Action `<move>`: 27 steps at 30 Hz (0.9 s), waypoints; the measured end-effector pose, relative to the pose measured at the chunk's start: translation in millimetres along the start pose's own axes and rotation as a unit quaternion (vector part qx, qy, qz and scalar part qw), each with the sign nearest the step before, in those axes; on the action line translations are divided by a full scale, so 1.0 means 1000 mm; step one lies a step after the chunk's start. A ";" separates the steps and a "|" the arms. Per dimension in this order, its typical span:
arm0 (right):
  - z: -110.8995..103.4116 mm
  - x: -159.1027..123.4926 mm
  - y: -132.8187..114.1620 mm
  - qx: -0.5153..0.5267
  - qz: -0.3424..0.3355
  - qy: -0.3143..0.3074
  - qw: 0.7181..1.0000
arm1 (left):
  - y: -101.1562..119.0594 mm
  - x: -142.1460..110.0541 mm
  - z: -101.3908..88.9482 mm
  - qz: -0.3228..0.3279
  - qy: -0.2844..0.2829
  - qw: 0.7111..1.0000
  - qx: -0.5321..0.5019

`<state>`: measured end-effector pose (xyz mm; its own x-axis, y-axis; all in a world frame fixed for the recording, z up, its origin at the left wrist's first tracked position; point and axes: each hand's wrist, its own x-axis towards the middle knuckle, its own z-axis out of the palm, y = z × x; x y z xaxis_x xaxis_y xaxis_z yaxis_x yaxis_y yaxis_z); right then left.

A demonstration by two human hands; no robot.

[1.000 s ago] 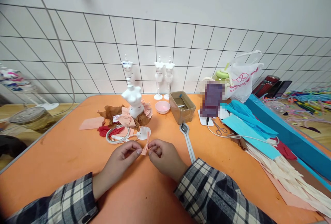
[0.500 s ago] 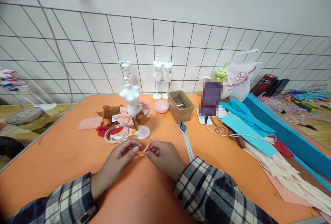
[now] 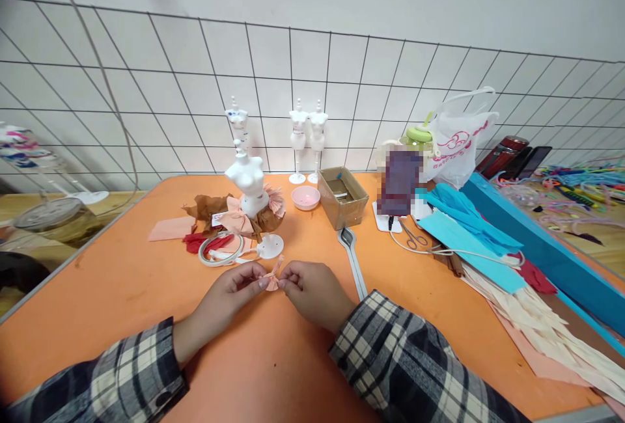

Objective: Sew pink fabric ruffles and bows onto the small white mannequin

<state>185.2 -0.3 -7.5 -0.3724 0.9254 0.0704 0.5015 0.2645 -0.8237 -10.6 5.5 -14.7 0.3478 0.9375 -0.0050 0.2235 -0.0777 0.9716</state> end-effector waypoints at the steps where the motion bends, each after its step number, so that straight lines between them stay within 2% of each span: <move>1: 0.001 0.000 0.000 0.001 -0.002 0.007 1.000 | -0.001 0.001 0.000 0.000 0.002 1.000 -0.007; 9: -0.002 -0.001 -0.001 -0.027 -0.012 0.047 0.998 | 0.001 -0.002 -0.003 0.005 -0.011 1.000 -0.004; 13: -0.002 -0.002 -0.001 -0.031 -0.029 0.018 0.999 | 0.008 -0.004 -0.001 0.033 -0.025 0.999 0.012; 17: 0.000 -0.004 -0.001 -0.040 -0.049 0.010 0.998 | 0.011 -0.003 0.002 0.000 -0.044 0.999 0.025; 19: -0.001 -0.003 -0.002 -0.046 -0.055 0.026 0.997 | 0.010 -0.002 0.000 -0.003 -0.028 1.000 0.013; 21: -0.003 -0.002 -0.002 -0.043 -0.058 0.041 0.997 | 0.007 -0.002 -0.003 0.016 0.017 0.999 -0.025; 23: -0.003 -0.001 -0.003 -0.013 -0.046 0.043 0.998 | 0.004 -0.001 -0.008 0.048 0.049 0.996 -0.060; 24: -0.003 -0.001 -0.004 0.017 -0.036 0.038 0.998 | 0.003 -0.001 -0.010 0.067 0.047 0.995 -0.061; 27: -0.001 -0.001 -0.008 0.166 0.026 0.008 0.986 | 0.005 -0.002 -0.011 0.126 -0.004 0.992 0.010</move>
<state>182.4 -3.3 -0.4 -0.3386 0.9405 0.0303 0.2362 0.1161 -0.9647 -19.8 6.5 -7.0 0.4022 0.8846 0.2363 0.1471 -0.3171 0.9369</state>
